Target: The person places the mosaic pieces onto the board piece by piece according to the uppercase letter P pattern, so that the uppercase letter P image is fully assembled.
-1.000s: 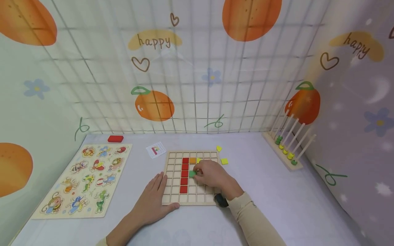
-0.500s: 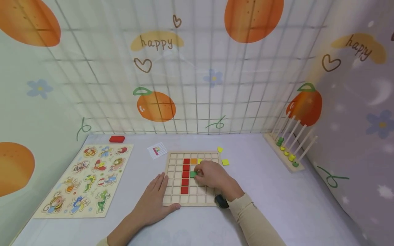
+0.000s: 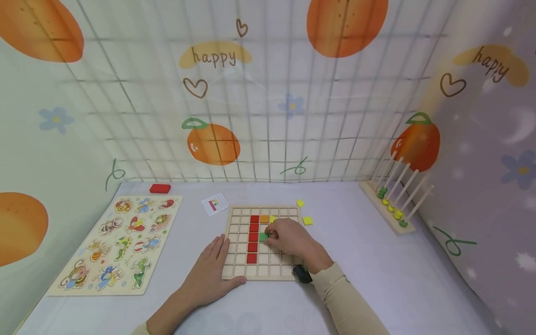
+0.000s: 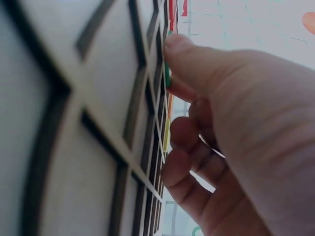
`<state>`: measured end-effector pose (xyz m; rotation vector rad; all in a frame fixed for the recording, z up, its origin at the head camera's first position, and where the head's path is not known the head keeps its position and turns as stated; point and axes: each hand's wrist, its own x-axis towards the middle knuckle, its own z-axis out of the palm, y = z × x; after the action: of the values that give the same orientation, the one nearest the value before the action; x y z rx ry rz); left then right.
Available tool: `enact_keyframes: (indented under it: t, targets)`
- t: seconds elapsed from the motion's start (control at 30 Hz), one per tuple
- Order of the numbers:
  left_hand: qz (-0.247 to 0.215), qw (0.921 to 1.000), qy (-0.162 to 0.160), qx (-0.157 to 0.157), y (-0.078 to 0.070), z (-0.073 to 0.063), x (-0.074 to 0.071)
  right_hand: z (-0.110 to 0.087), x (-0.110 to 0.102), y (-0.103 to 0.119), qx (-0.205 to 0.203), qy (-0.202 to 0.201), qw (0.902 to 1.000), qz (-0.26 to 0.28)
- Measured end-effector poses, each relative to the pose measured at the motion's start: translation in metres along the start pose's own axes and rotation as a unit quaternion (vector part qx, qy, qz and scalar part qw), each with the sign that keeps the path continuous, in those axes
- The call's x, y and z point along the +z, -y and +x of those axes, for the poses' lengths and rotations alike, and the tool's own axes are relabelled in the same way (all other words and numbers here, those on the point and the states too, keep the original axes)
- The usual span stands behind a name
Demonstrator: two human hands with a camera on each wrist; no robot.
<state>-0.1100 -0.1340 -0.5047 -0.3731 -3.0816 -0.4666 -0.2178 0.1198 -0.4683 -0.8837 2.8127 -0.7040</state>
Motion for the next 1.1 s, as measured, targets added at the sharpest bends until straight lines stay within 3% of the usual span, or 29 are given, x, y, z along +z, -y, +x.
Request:
enact_keyframes:
  t: [0.33,0.53,0.63,0.9,1.1]
  targets:
    - [-0.001,1.0000,0.000,-0.001,0.001,0.001,-0.001,0.001,-0.015,-0.007,0.018,-0.028,0.9989,0.033]
    - [-0.006,1.0000,0.001,0.003,0.002,0.001,0.000,-0.004,-0.038,-0.045,0.088,-0.104,0.9892,0.053]
    - [-0.009,1.0000,-0.001,0.002,0.003,0.000,0.001,-0.006,-0.043,-0.068,0.125,-0.125,0.9827,0.056]
    - [-0.024,0.9997,0.011,-0.003,0.002,0.000,0.004,0.005,-0.046,-0.102,0.169,-0.099,0.9783,0.067]
    - [-0.018,0.9998,0.011,-0.004,0.002,0.000,0.000,0.017,-0.043,-0.107,0.150,-0.092,0.9833,0.045]
